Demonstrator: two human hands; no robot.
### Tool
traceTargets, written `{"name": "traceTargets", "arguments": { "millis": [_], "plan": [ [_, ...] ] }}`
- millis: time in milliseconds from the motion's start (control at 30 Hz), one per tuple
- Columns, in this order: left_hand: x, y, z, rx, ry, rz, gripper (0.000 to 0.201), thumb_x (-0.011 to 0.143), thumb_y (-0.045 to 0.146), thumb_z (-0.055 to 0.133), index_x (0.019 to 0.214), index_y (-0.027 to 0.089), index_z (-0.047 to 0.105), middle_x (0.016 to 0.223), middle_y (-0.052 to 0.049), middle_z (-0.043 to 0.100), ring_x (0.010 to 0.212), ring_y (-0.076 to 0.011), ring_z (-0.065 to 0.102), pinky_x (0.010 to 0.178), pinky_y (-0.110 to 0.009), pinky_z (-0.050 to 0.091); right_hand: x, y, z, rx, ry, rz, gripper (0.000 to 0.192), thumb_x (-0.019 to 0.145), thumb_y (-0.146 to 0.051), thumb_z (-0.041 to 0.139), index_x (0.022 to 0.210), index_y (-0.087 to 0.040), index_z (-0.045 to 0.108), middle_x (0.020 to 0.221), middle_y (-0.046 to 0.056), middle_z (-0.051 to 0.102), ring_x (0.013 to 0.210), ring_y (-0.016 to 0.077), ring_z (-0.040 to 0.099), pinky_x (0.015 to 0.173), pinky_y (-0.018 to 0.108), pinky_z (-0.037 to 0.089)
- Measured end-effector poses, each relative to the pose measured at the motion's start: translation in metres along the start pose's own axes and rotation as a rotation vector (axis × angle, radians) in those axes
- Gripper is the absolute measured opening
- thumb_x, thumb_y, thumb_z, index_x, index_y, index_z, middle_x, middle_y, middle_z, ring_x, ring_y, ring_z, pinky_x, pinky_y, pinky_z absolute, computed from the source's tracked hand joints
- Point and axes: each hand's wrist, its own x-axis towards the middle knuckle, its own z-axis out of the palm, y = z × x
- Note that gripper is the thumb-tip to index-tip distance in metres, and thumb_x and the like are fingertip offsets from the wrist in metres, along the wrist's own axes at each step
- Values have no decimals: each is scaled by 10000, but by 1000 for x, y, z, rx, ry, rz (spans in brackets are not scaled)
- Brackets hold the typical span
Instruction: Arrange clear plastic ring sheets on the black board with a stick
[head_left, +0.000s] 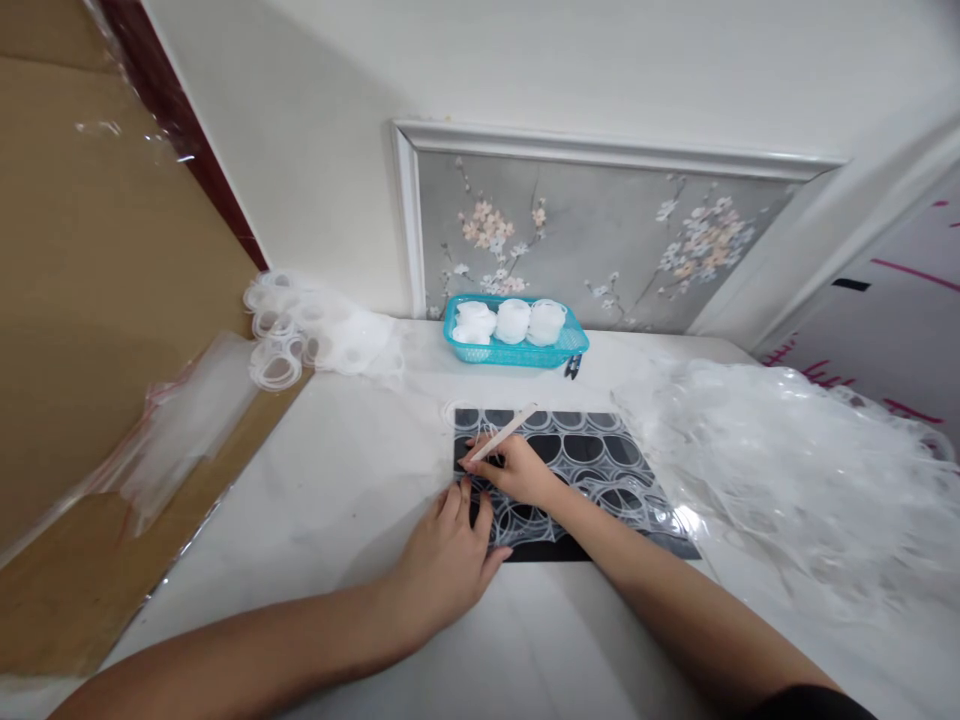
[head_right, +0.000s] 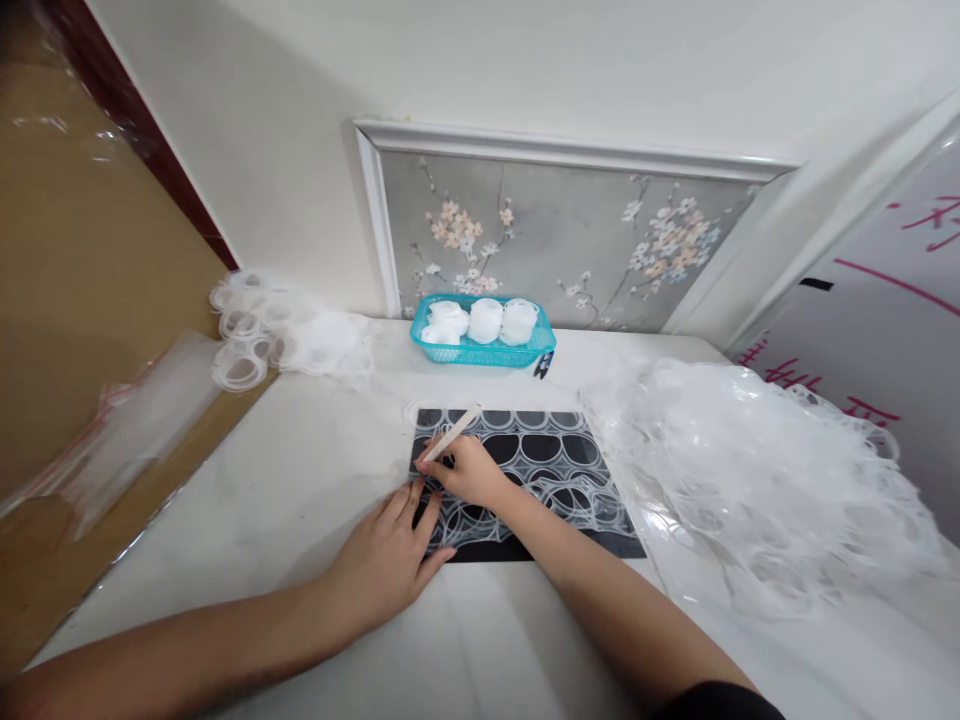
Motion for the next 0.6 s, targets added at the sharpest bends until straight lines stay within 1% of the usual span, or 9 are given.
{"name": "traceTargets", "arguments": {
  "millis": [100, 200, 233, 267, 367, 400, 433, 500, 600],
  "plan": [
    [1, -2, -5, -27, -35, 12, 603, 875, 503, 465, 1233, 22, 529, 1214, -281, 550, 1145, -382, 509, 906, -471, 435, -3, 0, 0, -108, -99, -122, 215, 863, -271, 502, 894, -242, 712, 928, 55, 703, 1002, 208, 619, 909, 368, 464],
    [1, -5, -9, -59, -53, 22, 585, 881, 483, 474, 1245, 28, 524, 1224, -261, 552, 1167, -363, 495, 942, -457, 419, 12, -2, -12, -174, -188, -205, 197, 796, -209, 569, 933, -246, 706, 946, 62, 702, 939, 209, 628, 903, 365, 458],
    [0, -6, -9, -73, -58, 21, 569, 884, 473, 477, 1244, 36, 527, 1234, -254, 548, 1179, -356, 486, 950, -451, 415, 21, -3, -19, -169, -130, -194, 192, 762, -201, 603, 916, -245, 709, 947, 64, 701, 928, 212, 626, 912, 370, 449],
    [0, -6, -10, -90, -62, 17, 553, 885, 462, 482, 1245, 45, 528, 1250, -248, 539, 1193, -351, 476, 956, -448, 413, 32, -6, -28, -151, -14, -163, 174, 746, -208, 621, 889, -243, 712, 945, 63, 700, 933, 216, 621, 926, 375, 438],
    [0, -11, -11, -166, -84, 0, 541, 873, 458, 511, 1254, 73, 525, 1301, -234, 502, 1213, -352, 459, 943, -456, 426, 60, -21, -55, -51, 447, -41, 139, 794, -291, 583, 811, -235, 709, 925, 50, 698, 950, 214, 604, 939, 376, 416],
    [1, -15, -12, -210, -94, -9, 529, 865, 461, 523, 1235, 85, 540, 1297, -224, 509, 1202, -354, 468, 928, -462, 436, 63, -29, -61, -13, 537, -11, 160, 804, -321, 577, 795, -227, 706, 909, 48, 697, 927, 209, 605, 924, 370, 422],
    [4, -18, -14, -271, -101, -23, 496, 859, 460, 532, 1201, 103, 563, 1272, -206, 536, 1173, -346, 493, 907, -460, 451, 63, -37, -66, 33, 570, 15, 175, 800, -346, 587, 786, -216, 703, 888, 48, 696, 892, 202, 609, 899, 362, 434],
    [12, -29, -23, -442, -82, -69, 399, 855, 455, 537, 1099, 148, 606, 1160, -146, 612, 1074, -309, 555, 870, -443, 470, 54, -54, -71, 190, 510, 64, 193, 764, -372, 639, 780, -189, 696, 829, 52, 693, 809, 178, 615, 838, 337, 464],
    [26, -46, -46, -739, 70, -160, 280, 854, 425, 538, 1006, 194, 589, 1051, -73, 623, 964, -239, 579, 872, -403, 459, 29, -75, -70, 587, 315, 193, 239, 705, -370, 712, 790, -150, 673, 767, 58, 683, 738, 144, 625, 744, 286, 498]
  ]
}}
